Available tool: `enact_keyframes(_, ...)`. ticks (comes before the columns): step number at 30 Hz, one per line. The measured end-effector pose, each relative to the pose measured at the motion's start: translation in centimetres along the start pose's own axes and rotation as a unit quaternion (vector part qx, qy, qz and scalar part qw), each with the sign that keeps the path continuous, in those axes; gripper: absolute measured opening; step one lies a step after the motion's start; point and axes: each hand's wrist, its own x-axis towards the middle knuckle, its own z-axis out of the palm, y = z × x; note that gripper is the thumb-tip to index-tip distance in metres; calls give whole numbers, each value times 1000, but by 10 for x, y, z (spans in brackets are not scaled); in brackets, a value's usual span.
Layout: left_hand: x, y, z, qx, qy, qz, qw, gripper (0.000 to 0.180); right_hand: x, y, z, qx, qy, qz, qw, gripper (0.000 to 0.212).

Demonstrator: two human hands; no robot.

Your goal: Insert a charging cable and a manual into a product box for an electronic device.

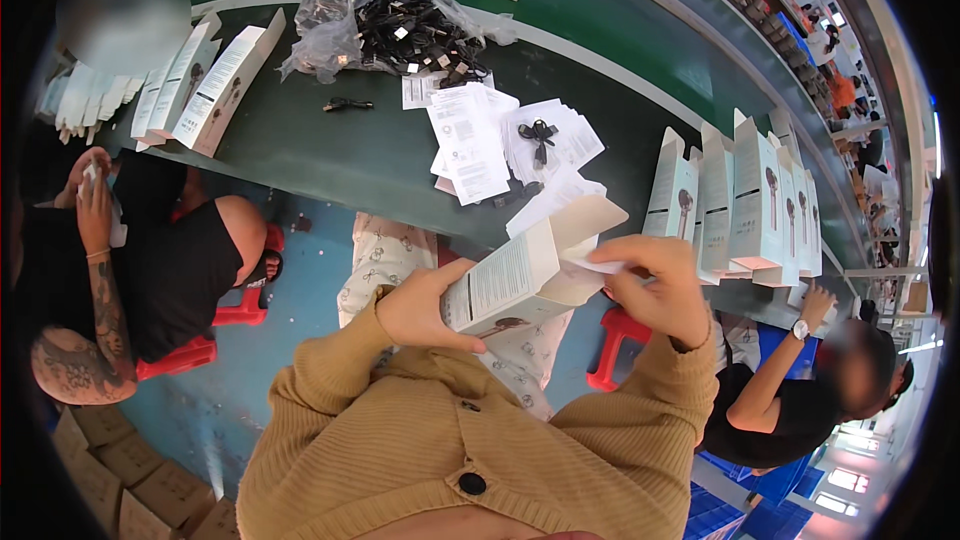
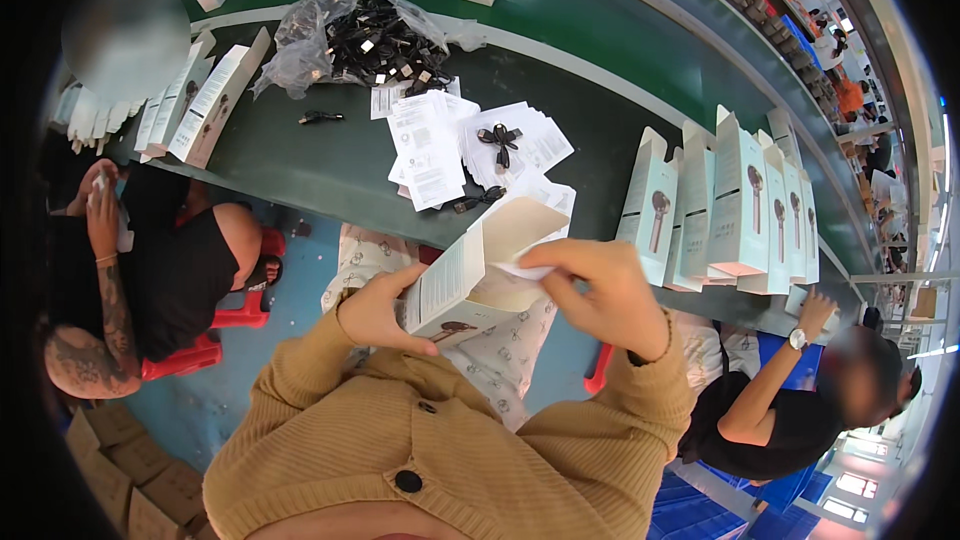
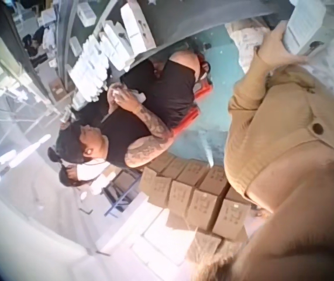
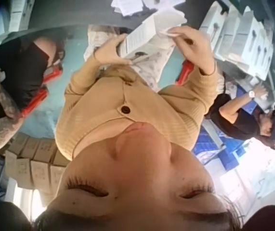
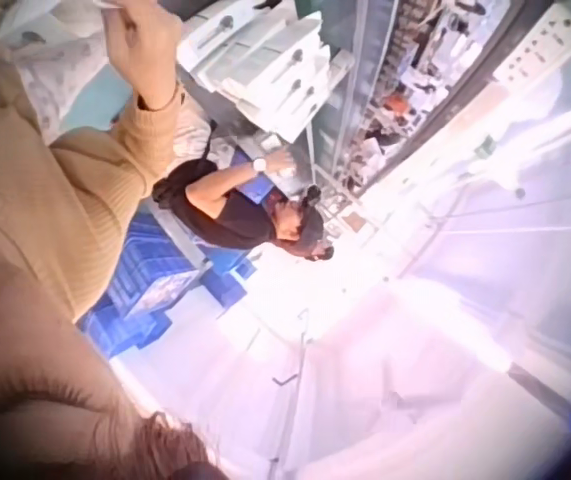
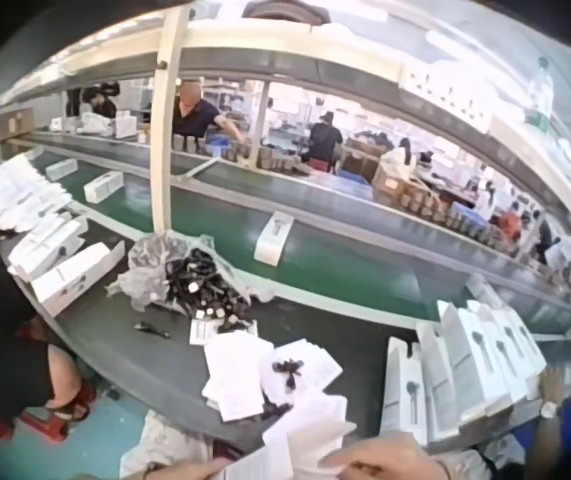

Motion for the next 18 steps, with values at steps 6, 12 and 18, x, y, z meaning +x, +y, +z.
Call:
enact_keyframes(6,-9,-15,0,-42,22,0,999,89,26,4,14,8,65,-66,996,24)
enact_keyframes(12,-37,-53,-3,-159,72,0,985,90,128,57,37,-133,164,12,977,26)
enact_keyframes(18,-42,-47,-7,-118,63,-2,991,89,227,113,66,-247,8,188,950,38)
